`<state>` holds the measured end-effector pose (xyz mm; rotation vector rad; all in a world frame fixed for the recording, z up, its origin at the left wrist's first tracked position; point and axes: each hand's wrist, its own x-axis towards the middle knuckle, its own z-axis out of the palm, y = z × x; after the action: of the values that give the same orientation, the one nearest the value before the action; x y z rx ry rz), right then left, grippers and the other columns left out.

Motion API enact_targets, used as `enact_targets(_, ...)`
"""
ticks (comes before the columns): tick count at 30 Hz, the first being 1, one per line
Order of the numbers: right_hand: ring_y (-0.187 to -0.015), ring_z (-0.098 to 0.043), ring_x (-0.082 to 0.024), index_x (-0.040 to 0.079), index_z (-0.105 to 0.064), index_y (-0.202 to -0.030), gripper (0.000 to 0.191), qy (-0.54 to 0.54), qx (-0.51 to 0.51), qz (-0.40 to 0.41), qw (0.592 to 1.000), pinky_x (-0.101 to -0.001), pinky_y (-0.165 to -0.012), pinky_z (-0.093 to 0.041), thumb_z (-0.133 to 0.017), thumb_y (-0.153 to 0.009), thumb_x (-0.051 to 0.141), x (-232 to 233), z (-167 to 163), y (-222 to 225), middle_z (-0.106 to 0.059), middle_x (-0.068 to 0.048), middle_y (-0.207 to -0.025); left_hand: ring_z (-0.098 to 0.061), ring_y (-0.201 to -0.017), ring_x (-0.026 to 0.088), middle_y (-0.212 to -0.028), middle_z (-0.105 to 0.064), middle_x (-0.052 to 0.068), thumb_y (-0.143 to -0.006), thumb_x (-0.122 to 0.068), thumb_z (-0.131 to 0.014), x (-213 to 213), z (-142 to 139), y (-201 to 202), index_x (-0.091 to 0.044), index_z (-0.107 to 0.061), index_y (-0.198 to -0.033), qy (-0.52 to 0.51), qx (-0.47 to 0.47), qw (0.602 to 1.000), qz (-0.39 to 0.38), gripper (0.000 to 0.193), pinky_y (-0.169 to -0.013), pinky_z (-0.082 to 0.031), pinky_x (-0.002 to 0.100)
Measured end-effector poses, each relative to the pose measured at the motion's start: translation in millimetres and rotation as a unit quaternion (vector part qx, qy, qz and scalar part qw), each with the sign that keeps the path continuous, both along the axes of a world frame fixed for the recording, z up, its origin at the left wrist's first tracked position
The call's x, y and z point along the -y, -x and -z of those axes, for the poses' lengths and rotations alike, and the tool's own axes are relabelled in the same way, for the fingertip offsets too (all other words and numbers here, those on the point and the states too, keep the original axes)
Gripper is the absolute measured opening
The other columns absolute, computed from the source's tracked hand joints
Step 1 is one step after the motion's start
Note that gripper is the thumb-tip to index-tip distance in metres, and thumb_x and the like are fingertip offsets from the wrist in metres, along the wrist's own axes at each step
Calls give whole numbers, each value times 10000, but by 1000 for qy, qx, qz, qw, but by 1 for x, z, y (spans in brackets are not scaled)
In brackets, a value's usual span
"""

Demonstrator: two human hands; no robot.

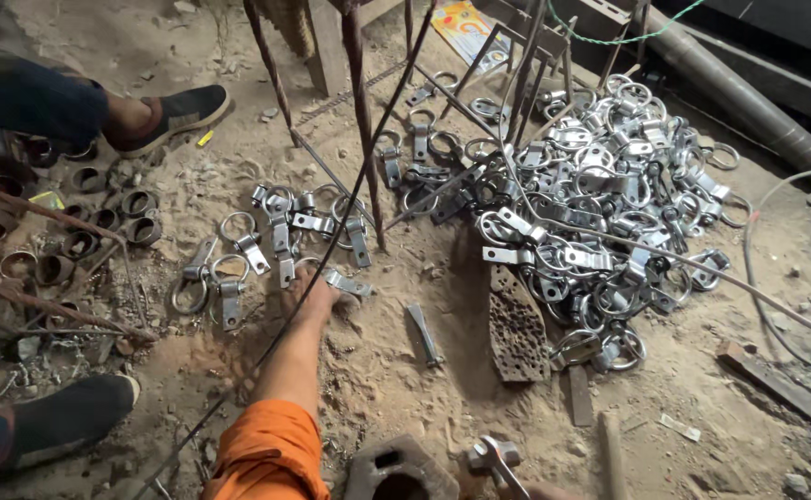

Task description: The person sits on the ground and assembles metal parts by placing a metal ring and a flat metal piece into a mold, then using a hammer to secure them together. The person repeats this process with multiple parts, occasionally adjusting the pieces with a wrench.

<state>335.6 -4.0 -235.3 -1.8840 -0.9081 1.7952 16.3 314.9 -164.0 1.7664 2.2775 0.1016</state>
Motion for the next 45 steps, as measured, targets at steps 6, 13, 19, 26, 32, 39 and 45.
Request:
enact_targets(6,-1067,-788,-168,107,-734,-1308,422,-28,-88,3,996,-312,-971,-575,-712,-920,271,7,-32,6,-820,-79,-1062,-635,-1201,402,-1328,-637,218,-815,-490,-714,34,-35,-22,-17,-625,-1298,-62,91,993,-29,682,-1005,-481,536)
enact_targets(13,-692,-583,-187,28,-798,-1190,375,-163,-27,-33,986,-376,-627,-436,-657,-966,293,8,-114,37,-687,-119,-778,-648,-1110,432,-1124,-713,231,-1014,-535,-412,95,-62,-50,-71,-753,-1072,-75,57,982,165,579,-982,-492,540)
enact_targets(19,-810,-722,-105,-25,-788,-1037,358,-275,-111,-17,955,-254,-729,-544,-601,-1004,279,11,-149,53,-839,-58,-906,-677,-693,338,-776,-656,163,-1034,-520,-385,177,-105,-50,41,-648,-1056,190,533,824,-14,619,-656,-568,463)
enact_targets(26,-712,-577,-226,27,-738,-1164,284,-200,3,48,979,-351,-623,-430,-602,-1020,230,5,-167,58,-818,-126,-956,-697,-769,207,-952,-751,111,-973,-603,-551,260,-93,-33,-73,-721,-1185,116,618,774,-68,595,-722,-574,404)
enact_targets(32,-893,-770,-196,-61,-718,-1102,325,-267,-48,2,962,-310,-823,-597,-611,-981,221,4,-161,62,-822,-143,-968,-714,-972,345,-1090,-721,213,-853,-562,-664,306,-47,-11,-109,-653,-1191,176,176,967,55,565,-820,-562,459)
enact_targets(39,-842,-758,-135,-41,-707,-1156,332,-303,-68,26,950,-266,-760,-574,-634,-975,227,4,-161,61,-815,-142,-953,-672,-612,216,-721,-612,61,-987,-345,-590,285,-101,-12,-53,-667,-893,141,510,847,-57,317,-515,-531,403)
enact_targets(45,-481,-439,-66,65,-690,-1194,357,-159,-155,64,973,-230,-434,-348,-673,-885,242,13,-180,79,-802,-15,-959,-558,-450,147,-640,-537,12,-1037,-331,-543,318,-121,-16,-33,-612,-916,122,653,743,-77,328,-381,-491,320)
